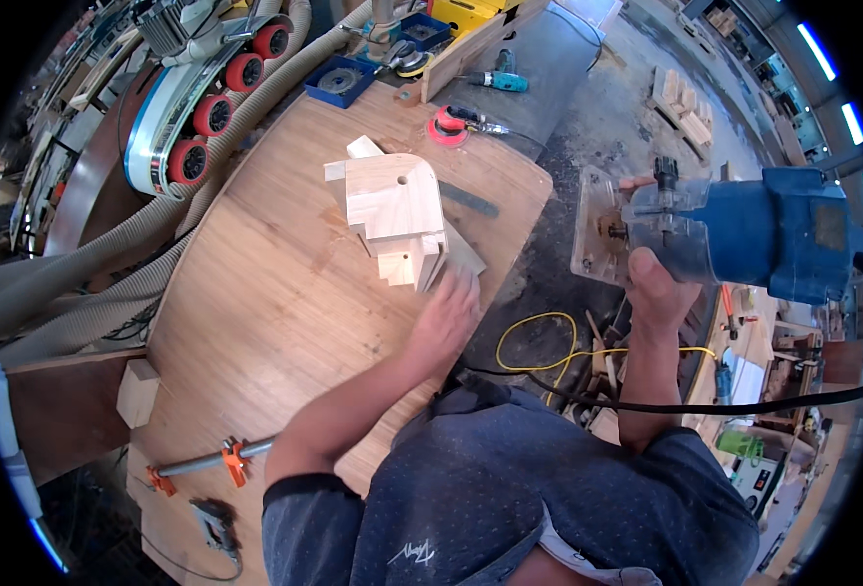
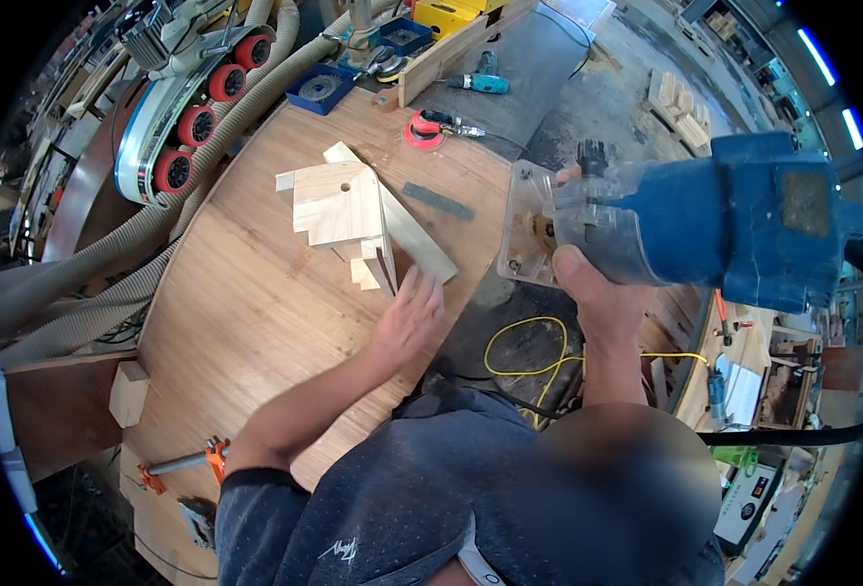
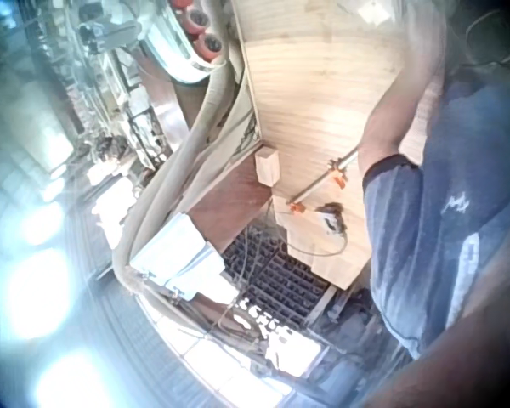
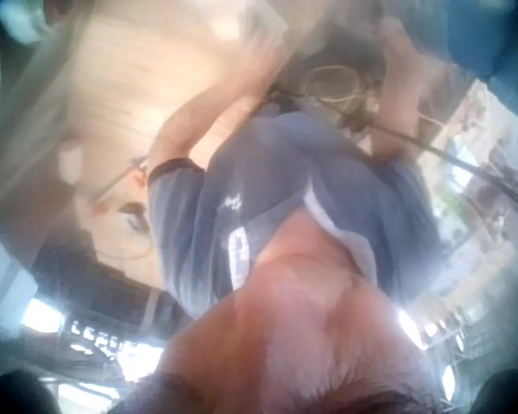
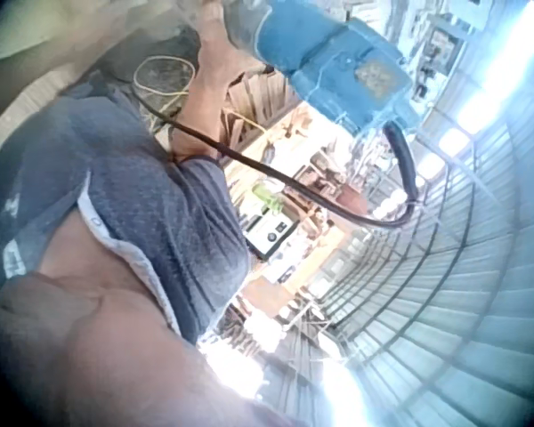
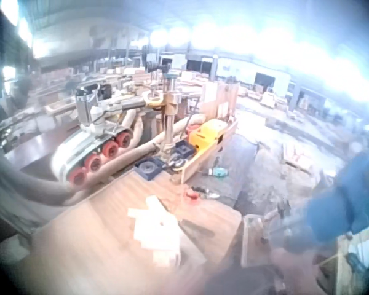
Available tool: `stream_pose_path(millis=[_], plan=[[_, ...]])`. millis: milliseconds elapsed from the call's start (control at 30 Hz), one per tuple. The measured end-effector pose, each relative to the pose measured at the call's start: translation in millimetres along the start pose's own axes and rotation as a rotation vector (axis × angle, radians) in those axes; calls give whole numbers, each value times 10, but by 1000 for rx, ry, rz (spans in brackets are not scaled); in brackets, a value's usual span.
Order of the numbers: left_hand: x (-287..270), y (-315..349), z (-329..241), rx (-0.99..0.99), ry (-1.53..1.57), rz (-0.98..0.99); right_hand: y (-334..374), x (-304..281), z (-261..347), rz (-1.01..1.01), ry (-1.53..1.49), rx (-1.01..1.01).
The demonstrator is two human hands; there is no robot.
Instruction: The person assembles a wooden component by clamping a fluted piece to a flat board and securing it with a pneumatic nail gun. They then use a handheld router to shape the edges of the assembly. Finally, the person stacks the finished unit with other identical pieces.
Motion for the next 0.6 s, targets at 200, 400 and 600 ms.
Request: stream_pose_path(millis=[200, 400, 600], plan=[[753, -274, 386, 321, -667, 662, 307, -354, -64, -93, -16, 51], [700, -526, 1014, 39, -365, 635, 446, -747, -145, -186, 66, 122], [211, 135, 2423, -572, 341, 63, 411, -834, -286, -163, 87, 179]])
Point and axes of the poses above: each hand's wrist, its own y-axis away from the middle knuckle, its own x-axis out of the palm, z = x × y, the point moved 4 cm from there along -y, towards the middle knuckle, and after that the axes turned 3 degrees about -z, right-handed, at the moved point
